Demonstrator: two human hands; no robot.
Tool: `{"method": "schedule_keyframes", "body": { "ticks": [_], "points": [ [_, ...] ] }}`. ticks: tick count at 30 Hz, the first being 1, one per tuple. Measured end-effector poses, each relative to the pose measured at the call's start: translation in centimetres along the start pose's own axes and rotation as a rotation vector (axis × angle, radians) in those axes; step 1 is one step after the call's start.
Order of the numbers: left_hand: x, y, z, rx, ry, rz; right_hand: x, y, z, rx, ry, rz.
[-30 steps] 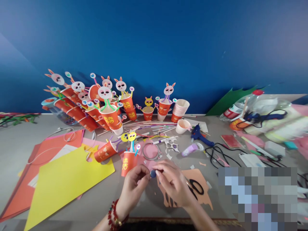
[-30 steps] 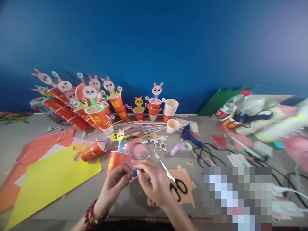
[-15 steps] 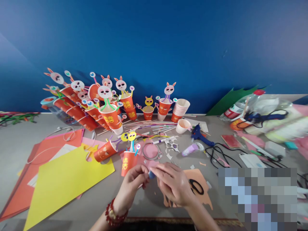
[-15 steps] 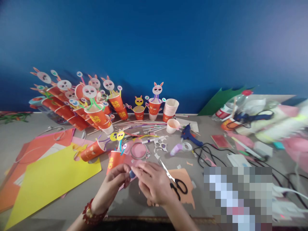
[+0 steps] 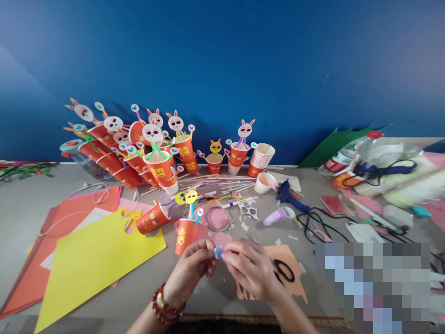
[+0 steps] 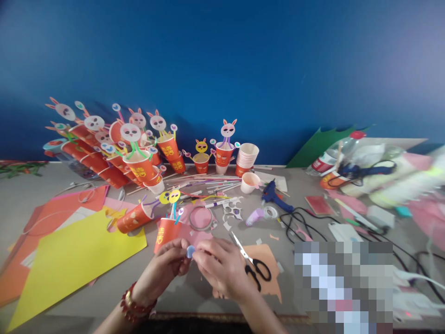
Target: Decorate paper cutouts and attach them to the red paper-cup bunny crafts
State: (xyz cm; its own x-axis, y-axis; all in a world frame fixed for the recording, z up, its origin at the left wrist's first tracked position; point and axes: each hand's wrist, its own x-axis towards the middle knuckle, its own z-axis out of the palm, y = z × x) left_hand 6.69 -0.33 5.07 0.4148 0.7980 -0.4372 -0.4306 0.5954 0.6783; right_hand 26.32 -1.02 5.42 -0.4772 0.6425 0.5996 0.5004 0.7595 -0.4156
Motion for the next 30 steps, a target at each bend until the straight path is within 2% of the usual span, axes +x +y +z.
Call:
{"method": "schedule_keyframes", "body": {
  "ticks": [2,3,8,11,15,30],
  "points": [
    [0.0,-0.1,-0.1,0.034,-0.014,0.014,0.4,-0.4,0.0,0.061,-0.009,0.059],
    [-0.1,-0.1,-0.1,0.066,-0.011,0.043,0.6,-0.6,0.0,0.118,-0.006,0.132],
    [-0.4,0.0,0.1,0.411,0.065,0.353,1.3,-1.0,0.8,0.627,0.047,0.709],
    [-0.4,0.2,0.2,0.583,0.056,0.409,1.3,-0.8,1.2,0.894,0.049,0.895],
    [-0.2,0.1,0.2,0.589,0.032,0.382,1.4,-0.8,1.3,0.967,0.064,0.961],
    [0.2,-0.4,0.3,0.471,0.028,0.347,2.4,-1.7,0.6,1.006,0.041,0.998]
  ]
}}
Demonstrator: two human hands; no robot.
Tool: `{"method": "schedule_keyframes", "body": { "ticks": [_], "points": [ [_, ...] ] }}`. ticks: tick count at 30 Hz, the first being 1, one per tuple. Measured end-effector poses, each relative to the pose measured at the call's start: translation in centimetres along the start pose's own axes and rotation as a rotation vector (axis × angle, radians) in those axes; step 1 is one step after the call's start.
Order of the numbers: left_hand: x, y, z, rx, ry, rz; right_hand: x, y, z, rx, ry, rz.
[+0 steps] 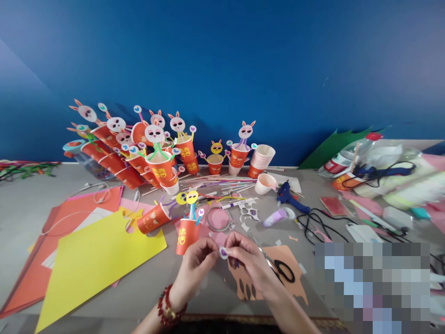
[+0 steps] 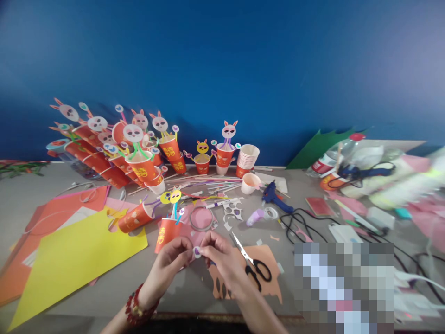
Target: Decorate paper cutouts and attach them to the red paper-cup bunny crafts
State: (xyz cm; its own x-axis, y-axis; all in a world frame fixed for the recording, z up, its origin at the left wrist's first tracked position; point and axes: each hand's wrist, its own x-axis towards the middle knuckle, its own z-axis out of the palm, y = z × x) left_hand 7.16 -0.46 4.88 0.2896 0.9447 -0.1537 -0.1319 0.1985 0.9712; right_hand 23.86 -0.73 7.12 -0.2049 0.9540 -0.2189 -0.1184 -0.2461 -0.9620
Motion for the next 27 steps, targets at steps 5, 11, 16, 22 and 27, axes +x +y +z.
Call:
{"method": "schedule_keyframes", "body": {
  "ticks": [5,11,16,22,27],
  "points": [
    [0.0,-0.5,0.0,-0.125,-0.002,-0.075,0.3,0.7,-0.2,0.033,-0.026,0.023],
    [-0.1,-1.2,0.0,-0.178,0.078,-0.078,0.3,1.5,-0.7,0.082,0.011,-0.033],
    [-0.1,-1.2,0.0,-0.127,0.109,0.012,0.0,1.7,-0.3,0.026,0.005,-0.054],
    [-0.2,-1.0,0.1,-0.144,0.124,0.011,0.3,2.5,-0.1,0.055,0.019,-0.038],
    [-0.3,-1.4,0.3,-0.258,0.110,-0.038,0.5,2.3,0.1,0.091,0.012,0.003]
  ]
}}
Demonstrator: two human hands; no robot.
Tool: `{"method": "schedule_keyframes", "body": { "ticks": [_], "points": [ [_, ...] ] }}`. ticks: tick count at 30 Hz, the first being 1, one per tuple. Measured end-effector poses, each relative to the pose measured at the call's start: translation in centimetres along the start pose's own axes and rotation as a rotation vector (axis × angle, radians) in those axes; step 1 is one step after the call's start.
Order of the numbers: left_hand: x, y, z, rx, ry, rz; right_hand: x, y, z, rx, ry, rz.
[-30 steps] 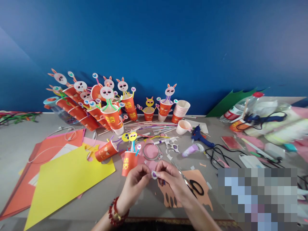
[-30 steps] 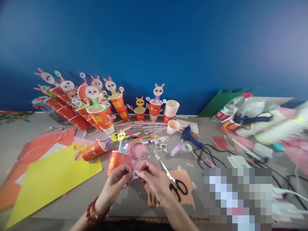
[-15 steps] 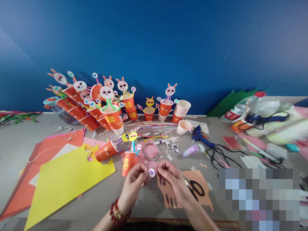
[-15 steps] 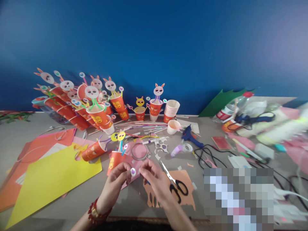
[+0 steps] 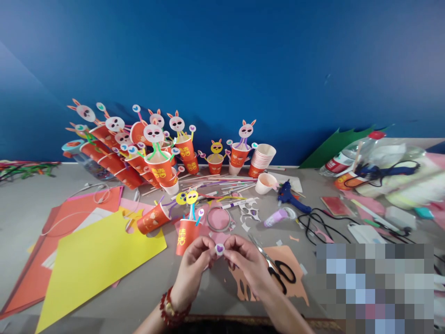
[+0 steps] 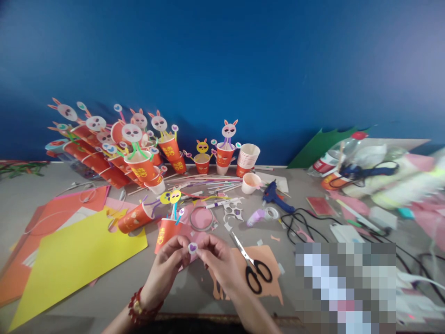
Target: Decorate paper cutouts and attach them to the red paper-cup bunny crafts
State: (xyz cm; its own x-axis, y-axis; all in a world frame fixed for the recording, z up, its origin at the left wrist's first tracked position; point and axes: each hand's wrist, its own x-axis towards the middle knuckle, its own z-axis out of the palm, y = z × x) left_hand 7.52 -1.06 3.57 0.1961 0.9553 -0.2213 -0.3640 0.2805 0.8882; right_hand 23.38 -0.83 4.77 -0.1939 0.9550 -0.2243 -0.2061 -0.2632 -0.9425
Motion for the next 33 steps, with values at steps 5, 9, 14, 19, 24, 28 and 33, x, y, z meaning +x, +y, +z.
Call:
{"method": "schedule_keyframes", "body": {
  "ticks": [5,9,14,19,24,28,33],
  "points": [
    [-0.1,0.1,-0.4,0.084,-0.018,0.045,0.0,0.0,0.1,0.010,-0.001,-0.008],
    [-0.2,1.7,-2.5,0.628,0.154,0.423,0.1,0.3,-0.5,-0.014,0.000,-0.034],
    [0.6,3.8,-6.0,0.974,0.416,0.639,0.4,0.7,-0.8,-0.069,0.038,-0.048],
    [1.7,3.3,-7.9,1.394,0.385,0.694,0.4,1.0,-0.6,-0.068,0.018,-0.063],
    [1.8,1.5,-7.6,1.590,0.319,0.668,0.3,1.1,-0.8,-0.088,0.017,-0.050],
    [1.6,0.8,-7.1,1.520,0.263,0.574,0.3,1.2,-0.8,-0.090,0.026,-0.044],
    [1.5,0.5,-6.9,1.372,0.178,0.453,0.3,1.3,-0.8,-0.090,0.031,-0.037]
  ]
}}
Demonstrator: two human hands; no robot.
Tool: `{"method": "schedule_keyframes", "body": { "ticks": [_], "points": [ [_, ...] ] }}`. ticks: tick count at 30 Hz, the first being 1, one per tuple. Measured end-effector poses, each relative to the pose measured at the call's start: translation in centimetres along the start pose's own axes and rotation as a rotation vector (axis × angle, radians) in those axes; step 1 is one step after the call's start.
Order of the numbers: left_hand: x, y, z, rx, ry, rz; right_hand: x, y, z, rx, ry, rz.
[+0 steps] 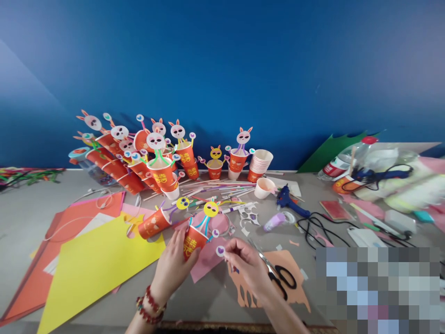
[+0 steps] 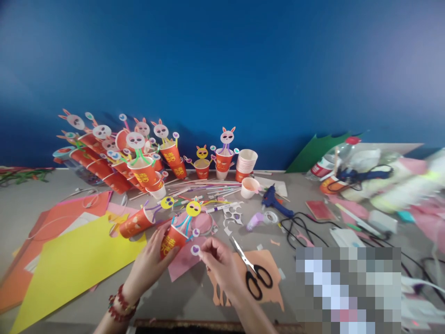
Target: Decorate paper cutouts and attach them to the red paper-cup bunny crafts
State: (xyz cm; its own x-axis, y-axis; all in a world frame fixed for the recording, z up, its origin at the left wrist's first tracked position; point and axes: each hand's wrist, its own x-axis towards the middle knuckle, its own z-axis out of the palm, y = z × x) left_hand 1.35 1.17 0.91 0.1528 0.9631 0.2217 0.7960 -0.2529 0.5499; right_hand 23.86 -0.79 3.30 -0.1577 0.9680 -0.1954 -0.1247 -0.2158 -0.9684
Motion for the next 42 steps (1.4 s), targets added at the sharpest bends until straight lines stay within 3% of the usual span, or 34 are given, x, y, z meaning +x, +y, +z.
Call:
{"method": "schedule_keyframes", "body": {
  "ticks": [8,14,18,23,32,42],
  "points": [
    [-0.1,2.7,-0.8,-0.319,-0.017,0.001,-0.6,-1.2,-0.7,0.019,0.018,-0.025],
    [-0.3,4.4,0.1,-0.626,-0.087,-0.028,-1.0,-2.1,-1.9,0.014,0.075,-0.090],
    [-0.5,5.2,0.7,-0.778,-0.122,-0.082,-1.2,-2.5,-1.6,-0.067,0.031,-0.121],
    [-0.6,5.2,0.9,-0.766,-0.128,-0.119,-1.6,-3.0,-0.8,-0.141,-0.003,-0.138],
    [-1.1,4.4,1.5,-0.802,-0.102,-0.160,-1.4,-2.7,-1.6,-0.095,0.043,-0.091],
    [-0.8,5.4,0.4,-0.675,-0.195,0.034,-1.3,-4.9,-1.1,-0.216,-0.013,-0.178]
  ]
}}
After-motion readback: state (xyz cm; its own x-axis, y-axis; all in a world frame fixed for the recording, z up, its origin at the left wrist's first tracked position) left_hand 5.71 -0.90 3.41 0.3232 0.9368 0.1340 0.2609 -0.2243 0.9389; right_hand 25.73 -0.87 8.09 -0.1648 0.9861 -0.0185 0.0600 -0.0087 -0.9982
